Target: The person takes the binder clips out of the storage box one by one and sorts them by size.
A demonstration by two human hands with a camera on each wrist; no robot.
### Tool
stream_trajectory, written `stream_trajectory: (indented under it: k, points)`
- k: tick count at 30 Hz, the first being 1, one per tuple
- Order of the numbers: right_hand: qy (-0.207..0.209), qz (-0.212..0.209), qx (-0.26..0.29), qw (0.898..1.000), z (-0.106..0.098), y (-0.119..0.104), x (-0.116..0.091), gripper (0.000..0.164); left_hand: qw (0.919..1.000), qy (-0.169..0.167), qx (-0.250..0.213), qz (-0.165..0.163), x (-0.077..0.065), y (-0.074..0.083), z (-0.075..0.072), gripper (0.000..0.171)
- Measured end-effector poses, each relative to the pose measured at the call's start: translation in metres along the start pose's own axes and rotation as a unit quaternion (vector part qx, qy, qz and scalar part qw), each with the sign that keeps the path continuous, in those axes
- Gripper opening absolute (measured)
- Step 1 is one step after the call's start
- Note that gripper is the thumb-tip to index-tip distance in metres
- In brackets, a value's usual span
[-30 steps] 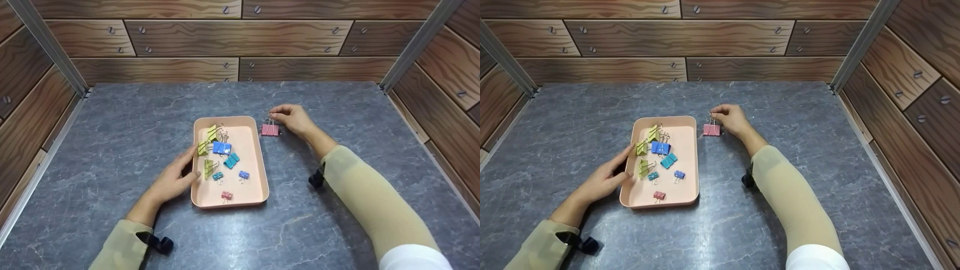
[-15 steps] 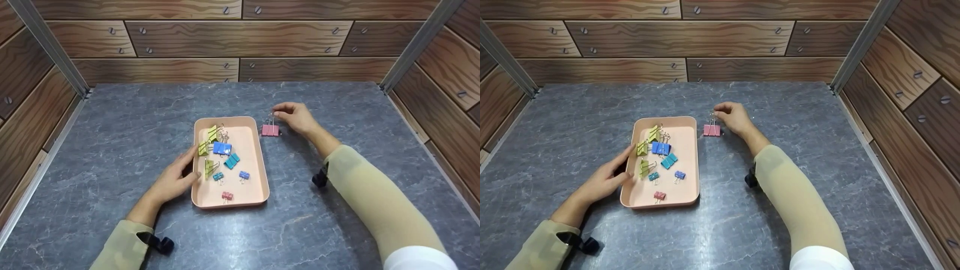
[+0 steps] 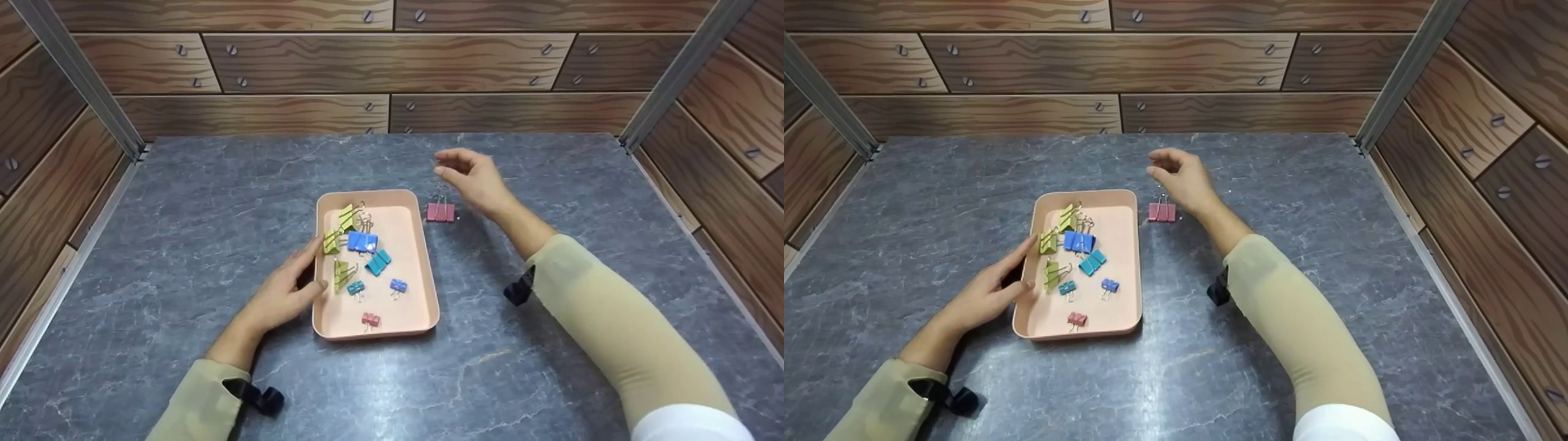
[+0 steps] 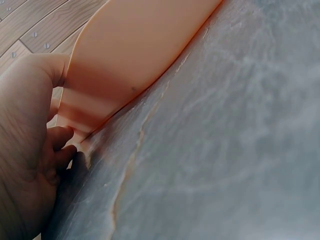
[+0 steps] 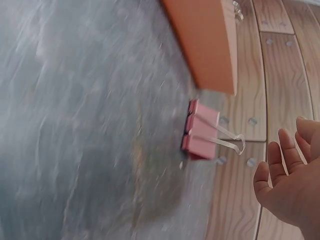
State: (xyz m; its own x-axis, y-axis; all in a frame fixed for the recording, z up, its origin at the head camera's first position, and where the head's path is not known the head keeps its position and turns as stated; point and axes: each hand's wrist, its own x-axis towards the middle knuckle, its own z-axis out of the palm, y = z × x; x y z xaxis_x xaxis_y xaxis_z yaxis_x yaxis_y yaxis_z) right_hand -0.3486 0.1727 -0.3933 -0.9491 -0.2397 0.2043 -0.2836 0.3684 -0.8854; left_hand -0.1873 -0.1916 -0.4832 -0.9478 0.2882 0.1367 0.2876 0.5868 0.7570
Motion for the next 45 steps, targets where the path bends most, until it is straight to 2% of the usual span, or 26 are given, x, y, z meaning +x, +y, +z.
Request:
stream_trajectory:
  k: [8, 13, 20, 26, 40, 45]
  points:
    - [-0.028, -0.032, 0.007, 0.999, 0.02, -0.019, -0.008, 0.032, 1.0, -0.001, -0.002, -0.002, 0.0, 0.001, 0.0, 0.081]
    - [-0.051, -0.051, 0.035, 0.997, 0.035, -0.027, -0.011, 0.032, 1.0, -0.001, -0.003, -0.004, -0.001, 0.0, -0.001, 0.082]
    - [-0.085, -0.043, 0.08, 0.992, 0.055, -0.033, -0.016, 0.033, 1.0, 0.001, 0.002, -0.003, -0.001, 0.0, -0.001, 0.082]
    - [-0.096, -0.03, 0.103, 0.99, 0.069, -0.031, -0.018, 0.033, 1.0, 0.0, 0.001, -0.001, 0.0, 0.0, 0.0, 0.082]
    - [-0.118, -0.018, 0.087, 0.989, 0.089, -0.018, -0.019, 0.034, 1.0, 0.001, 0.001, 0.001, 0.0, 0.0, 0.0, 0.082]
    - [-0.123, -0.014, 0.067, 0.99, 0.092, -0.017, -0.02, 0.035, 1.0, -0.003, 0.003, 0.002, 0.001, 0.001, 0.0, 0.082]
